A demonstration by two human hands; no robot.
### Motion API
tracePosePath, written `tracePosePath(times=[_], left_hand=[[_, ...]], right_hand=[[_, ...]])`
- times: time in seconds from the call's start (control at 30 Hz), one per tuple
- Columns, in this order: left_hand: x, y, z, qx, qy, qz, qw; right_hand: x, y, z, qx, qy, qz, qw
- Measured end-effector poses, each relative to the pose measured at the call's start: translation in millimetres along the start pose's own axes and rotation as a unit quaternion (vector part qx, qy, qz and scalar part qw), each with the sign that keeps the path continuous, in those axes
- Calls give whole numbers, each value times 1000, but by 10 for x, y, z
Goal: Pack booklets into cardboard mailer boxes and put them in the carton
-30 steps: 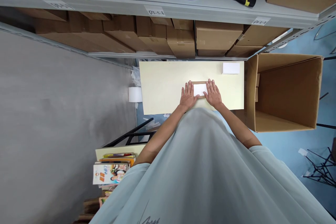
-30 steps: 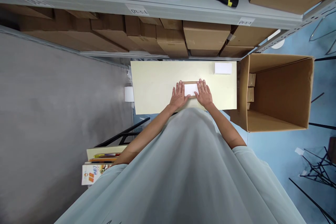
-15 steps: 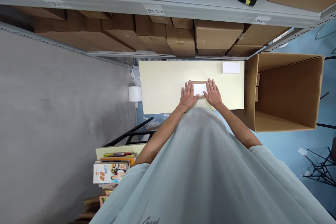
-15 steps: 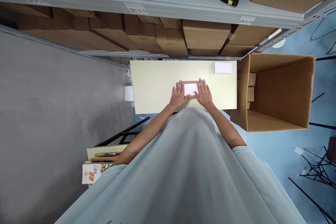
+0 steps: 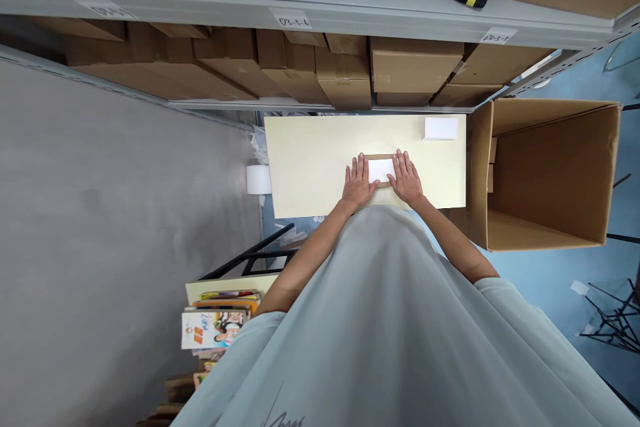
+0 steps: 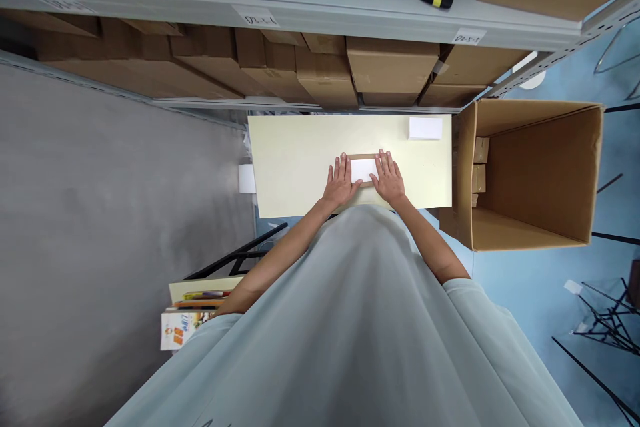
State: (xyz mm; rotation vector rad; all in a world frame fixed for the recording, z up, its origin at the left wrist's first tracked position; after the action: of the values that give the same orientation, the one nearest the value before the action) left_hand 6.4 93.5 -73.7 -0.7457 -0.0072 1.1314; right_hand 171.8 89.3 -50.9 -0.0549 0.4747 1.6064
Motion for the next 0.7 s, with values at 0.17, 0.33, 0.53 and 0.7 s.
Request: tracePosePath(times=[0.17, 0.33, 0.53, 0.7], left_hand=[[-1, 10, -4, -4, 2, 3, 1000], [9, 24, -30, -3, 6, 6, 1000], [-5, 43, 13, -1, 3, -11, 1000], [-101, 254, 65, -20, -6, 15, 1000]], right_hand=[[-1, 2, -1, 3, 3, 3, 1000], [3, -11, -33, 7, -2, 3, 1000], [10, -43, -2, 21, -3, 17, 1000], [-40, -299, 16, 61, -4, 5, 998]])
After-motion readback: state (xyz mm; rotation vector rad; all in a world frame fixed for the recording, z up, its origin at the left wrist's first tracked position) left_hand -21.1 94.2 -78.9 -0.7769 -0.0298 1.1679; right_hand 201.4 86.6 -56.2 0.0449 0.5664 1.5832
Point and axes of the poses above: each hand's wrist, its own x-axis towards the middle knuckle, its own z-axis out of the back of the hand, y = z × x, the point moved 9 cm from there along x, towards the middle knuckle, and after that the axes turned 6 degrees about -z, right-handed, at the moved point
